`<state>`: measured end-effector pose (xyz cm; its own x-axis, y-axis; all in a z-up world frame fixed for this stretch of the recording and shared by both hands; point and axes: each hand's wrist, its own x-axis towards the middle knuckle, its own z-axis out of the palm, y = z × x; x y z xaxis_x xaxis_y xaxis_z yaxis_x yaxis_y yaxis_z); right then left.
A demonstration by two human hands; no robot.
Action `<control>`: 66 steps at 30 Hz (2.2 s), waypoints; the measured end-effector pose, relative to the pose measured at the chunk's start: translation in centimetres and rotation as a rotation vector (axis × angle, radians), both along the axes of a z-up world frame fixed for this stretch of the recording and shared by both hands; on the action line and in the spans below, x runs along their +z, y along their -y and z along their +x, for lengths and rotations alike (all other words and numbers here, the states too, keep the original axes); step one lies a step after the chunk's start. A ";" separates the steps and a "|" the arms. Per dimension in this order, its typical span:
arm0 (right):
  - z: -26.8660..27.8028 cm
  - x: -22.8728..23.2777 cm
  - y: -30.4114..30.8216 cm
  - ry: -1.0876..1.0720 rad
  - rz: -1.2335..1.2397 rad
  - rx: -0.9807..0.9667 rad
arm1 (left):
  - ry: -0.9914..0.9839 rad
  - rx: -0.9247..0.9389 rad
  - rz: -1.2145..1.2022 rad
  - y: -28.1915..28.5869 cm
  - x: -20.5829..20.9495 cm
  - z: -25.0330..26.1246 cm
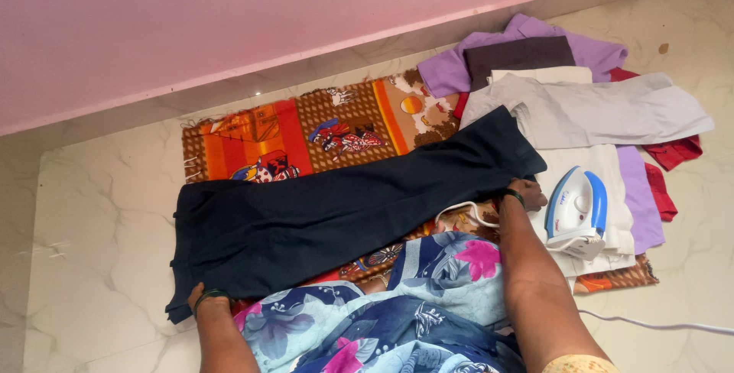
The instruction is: The person irons a pair of dark trousers and then a pair of white trousers on a patterned mat on the floor. They use a handheld iron to smooth the fabric, fold the garments, and place them aside.
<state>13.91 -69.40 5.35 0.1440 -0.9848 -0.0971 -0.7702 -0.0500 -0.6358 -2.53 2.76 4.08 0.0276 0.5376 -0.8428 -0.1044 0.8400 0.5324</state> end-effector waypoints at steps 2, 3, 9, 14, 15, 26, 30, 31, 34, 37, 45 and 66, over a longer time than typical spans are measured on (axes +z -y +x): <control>-0.2 -0.1 0.4 0.133 0.046 0.113 | 0.148 -0.048 0.002 0.1 -0.2 0.2; -0.3 -0.1 0.6 0.199 0.069 0.169 | 0.205 -0.076 0.024 0.2 -0.3 0.3; 1.0 0.3 1.0 0.249 0.307 -0.021 | 0.231 -0.079 0.017 0.1 -0.2 0.1; 2.0 1.7 2.5 0.383 0.557 -0.186 | 0.214 0.048 0.232 1.1 1.7 0.7; 1.9 1.8 2.6 0.473 0.588 -0.249 | 0.173 0.078 0.262 1.4 2.1 0.9; 0.8 2.3 2.2 0.425 0.487 -0.158 | 0.194 -0.254 0.371 1.8 1.7 1.2; 0.8 2.5 2.1 0.559 0.478 -0.134 | 0.264 -0.302 0.218 0.2 0.5 0.6; 0.8 2.6 2.1 0.537 0.483 -0.135 | 0.277 -0.310 0.204 -0.2 0.4 0.4; 1.0 2.8 2.3 0.571 0.506 -0.149 | 0.308 -0.298 0.182 -1.0 0.4 -0.1; 1.9 3.4 2.8 0.760 0.485 -0.108 | 0.340 -0.199 0.199 -1.7 0.9 -0.4; 6.0 9.4 5.5 1.105 0.038 0.243 | 0.542 -0.022 0.352 -5.1 7.3 -0.1; 7.7 15.4 7.7 1.122 0.003 0.486 | 0.249 -0.031 0.662 -11.8 17.3 4.6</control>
